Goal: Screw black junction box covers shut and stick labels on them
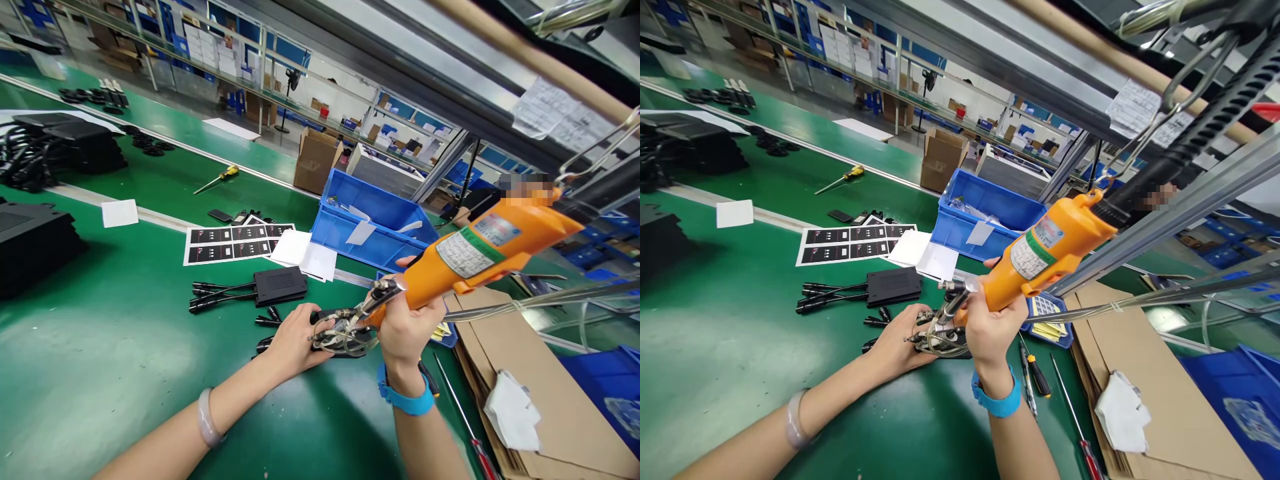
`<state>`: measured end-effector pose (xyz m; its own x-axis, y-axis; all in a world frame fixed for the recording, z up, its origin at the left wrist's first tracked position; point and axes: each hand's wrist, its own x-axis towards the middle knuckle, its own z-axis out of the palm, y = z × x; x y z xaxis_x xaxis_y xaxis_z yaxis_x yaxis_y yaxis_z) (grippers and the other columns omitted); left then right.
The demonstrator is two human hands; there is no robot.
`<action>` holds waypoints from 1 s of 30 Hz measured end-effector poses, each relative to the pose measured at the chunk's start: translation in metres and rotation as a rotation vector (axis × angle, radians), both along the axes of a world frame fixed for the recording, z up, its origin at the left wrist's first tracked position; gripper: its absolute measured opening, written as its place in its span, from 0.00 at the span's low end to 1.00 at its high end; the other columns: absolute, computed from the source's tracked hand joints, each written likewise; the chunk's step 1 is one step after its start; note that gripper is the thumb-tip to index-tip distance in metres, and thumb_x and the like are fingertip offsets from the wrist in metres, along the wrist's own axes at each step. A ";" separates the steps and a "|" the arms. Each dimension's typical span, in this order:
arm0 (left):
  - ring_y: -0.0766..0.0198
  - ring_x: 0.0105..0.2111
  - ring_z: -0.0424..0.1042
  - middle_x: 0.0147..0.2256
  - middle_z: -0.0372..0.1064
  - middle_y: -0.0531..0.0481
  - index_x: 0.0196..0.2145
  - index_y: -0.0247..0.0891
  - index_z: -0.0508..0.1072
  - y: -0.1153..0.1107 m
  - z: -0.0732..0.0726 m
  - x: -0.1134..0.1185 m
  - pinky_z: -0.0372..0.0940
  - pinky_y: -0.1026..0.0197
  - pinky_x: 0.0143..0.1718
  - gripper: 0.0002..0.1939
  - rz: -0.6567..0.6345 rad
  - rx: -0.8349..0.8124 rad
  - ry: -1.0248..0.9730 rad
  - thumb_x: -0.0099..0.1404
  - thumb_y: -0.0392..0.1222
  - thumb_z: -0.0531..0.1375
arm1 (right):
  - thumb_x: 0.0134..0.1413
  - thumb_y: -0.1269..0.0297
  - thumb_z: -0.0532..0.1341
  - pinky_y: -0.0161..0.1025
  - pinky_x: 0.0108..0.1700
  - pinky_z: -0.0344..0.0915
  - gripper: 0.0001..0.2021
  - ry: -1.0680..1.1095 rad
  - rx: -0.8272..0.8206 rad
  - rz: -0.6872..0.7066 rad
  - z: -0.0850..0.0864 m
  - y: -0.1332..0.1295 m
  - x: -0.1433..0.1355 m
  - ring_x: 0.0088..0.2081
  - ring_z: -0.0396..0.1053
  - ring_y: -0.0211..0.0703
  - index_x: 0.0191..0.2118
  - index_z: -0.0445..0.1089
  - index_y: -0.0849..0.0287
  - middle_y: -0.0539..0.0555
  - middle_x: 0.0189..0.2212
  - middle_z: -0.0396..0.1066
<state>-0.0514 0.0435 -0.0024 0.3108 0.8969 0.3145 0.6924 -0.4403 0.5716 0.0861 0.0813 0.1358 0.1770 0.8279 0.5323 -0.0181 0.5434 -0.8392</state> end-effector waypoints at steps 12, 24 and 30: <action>0.44 0.48 0.69 0.50 0.64 0.38 0.49 0.41 0.74 0.000 -0.004 0.004 0.71 0.47 0.43 0.23 0.016 -0.013 -0.080 0.56 0.43 0.70 | 0.51 0.63 0.67 0.37 0.23 0.66 0.11 0.004 0.019 -0.088 -0.002 -0.008 0.002 0.21 0.66 0.38 0.40 0.70 0.56 0.47 0.24 0.67; 0.45 0.50 0.72 0.52 0.71 0.41 0.57 0.41 0.59 0.028 0.032 -0.115 0.70 0.48 0.45 0.33 0.437 -0.107 -0.119 0.58 0.48 0.67 | 0.49 0.67 0.67 0.38 0.18 0.55 0.04 0.116 0.063 0.050 0.066 0.019 0.074 0.19 0.53 0.38 0.31 0.73 0.49 0.45 0.18 0.58; 0.38 0.62 0.58 0.59 0.62 0.33 0.59 0.37 0.61 0.030 0.024 -0.112 0.60 0.38 0.59 0.35 0.392 -0.032 0.033 0.58 0.45 0.69 | 0.45 0.63 0.70 0.38 0.18 0.58 0.07 0.095 0.039 0.029 0.046 0.030 0.087 0.17 0.59 0.37 0.32 0.72 0.54 0.46 0.20 0.64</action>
